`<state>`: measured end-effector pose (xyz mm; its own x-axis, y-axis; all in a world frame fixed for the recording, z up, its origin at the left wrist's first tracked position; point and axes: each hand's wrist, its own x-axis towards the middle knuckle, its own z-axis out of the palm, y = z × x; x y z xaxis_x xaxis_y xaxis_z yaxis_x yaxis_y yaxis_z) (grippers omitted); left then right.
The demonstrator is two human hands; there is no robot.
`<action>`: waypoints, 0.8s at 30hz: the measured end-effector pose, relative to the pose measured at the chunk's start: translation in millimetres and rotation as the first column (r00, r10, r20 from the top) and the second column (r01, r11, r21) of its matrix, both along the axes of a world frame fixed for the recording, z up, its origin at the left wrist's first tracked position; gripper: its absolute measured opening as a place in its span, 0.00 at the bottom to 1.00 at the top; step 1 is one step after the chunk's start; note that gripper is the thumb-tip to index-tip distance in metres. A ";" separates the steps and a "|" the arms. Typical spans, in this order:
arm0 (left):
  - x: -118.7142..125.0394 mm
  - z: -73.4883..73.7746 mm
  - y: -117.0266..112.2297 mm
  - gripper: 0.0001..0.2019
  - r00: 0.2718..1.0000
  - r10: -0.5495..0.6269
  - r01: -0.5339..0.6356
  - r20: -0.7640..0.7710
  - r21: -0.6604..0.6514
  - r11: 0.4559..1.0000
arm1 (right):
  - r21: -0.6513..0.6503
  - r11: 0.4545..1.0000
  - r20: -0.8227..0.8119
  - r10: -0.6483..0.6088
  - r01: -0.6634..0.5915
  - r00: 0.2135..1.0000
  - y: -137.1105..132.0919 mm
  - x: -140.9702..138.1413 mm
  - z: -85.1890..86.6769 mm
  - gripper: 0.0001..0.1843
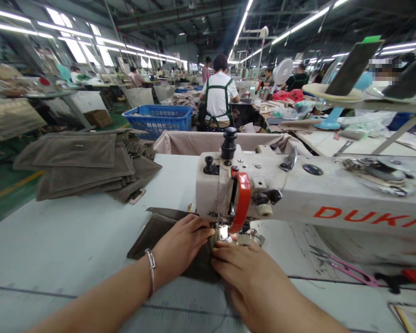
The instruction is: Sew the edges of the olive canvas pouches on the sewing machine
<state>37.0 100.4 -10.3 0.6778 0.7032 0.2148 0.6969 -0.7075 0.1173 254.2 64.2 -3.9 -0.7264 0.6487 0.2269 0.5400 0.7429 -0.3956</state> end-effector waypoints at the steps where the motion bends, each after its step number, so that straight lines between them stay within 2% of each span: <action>1: -1.8 0.9 -3.0 0.14 1.000 -0.001 0.001 0.009 -0.021 1.000 | -0.047 0.999 0.015 -0.014 0.015 1.000 0.9 9.3 9.1 0.25; 3: -6.5 2.5 -11.7 0.21 0.999 -0.023 0.026 0.045 -0.078 0.997 | -0.079 0.991 0.054 -0.105 0.109 0.993 4.7 26.9 19.3 0.31; 4: -9.0 2.9 -16.7 0.25 0.997 -0.046 0.053 0.066 -0.104 0.993 | -0.072 0.986 0.068 -0.146 0.151 0.987 7.8 33.3 19.1 0.29; 6: -12.5 2.3 -26.1 0.25 0.991 -0.095 0.107 0.098 -0.122 0.987 | -0.028 0.973 0.069 -0.228 0.230 0.971 16.5 38.9 9.1 0.21; 8: -12.7 0.8 -32.8 0.18 0.987 -0.114 0.126 0.113 -0.099 0.987 | 0.040 0.947 0.028 -0.320 0.319 0.947 26.1 35.0 -7.4 0.12; 11: -7.6 -0.8 -38.0 0.17 0.986 -0.096 0.106 0.136 -0.068 0.992 | 0.102 0.904 -0.028 -0.415 0.415 0.910 31.9 22.0 -25.0 0.05; 13: -3.8 -1.1 -39.2 0.19 0.985 -0.058 0.070 0.163 -0.068 0.995 | 0.114 0.920 -0.068 -0.369 0.375 0.927 26.0 15.4 -25.9 0.02; 16: -2.5 -2.5 -38.4 0.19 0.971 -0.002 0.032 0.240 -0.120 0.992 | 0.126 0.982 -0.158 -0.122 0.142 0.980 8.4 11.2 -17.2 0.08; 19: -5.8 -5.1 -35.7 0.21 0.942 0.049 0.019 0.331 -0.200 0.980 | 0.078 0.996 -0.158 0.057 -0.045 0.986 -4.4 8.7 -10.9 0.14; 21: -8.0 -5.8 -34.4 0.23 0.935 0.074 0.010 0.346 -0.237 0.972 | 0.041 0.997 -0.127 0.074 -0.069 0.989 -6.9 7.2 -12.3 0.10; 24: -9.9 -3.2 -33.3 0.24 0.926 0.113 0.009 0.361 -0.319 0.948 | 0.032 0.999 -0.160 -0.017 0.023 0.987 -5.8 6.7 -19.8 0.04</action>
<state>27.1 67.1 -13.4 0.5524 0.8070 0.2089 0.5943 -0.5569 0.5803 260.9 58.4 -23.7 -0.6661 0.6528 0.3609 0.4865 0.7470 -0.4532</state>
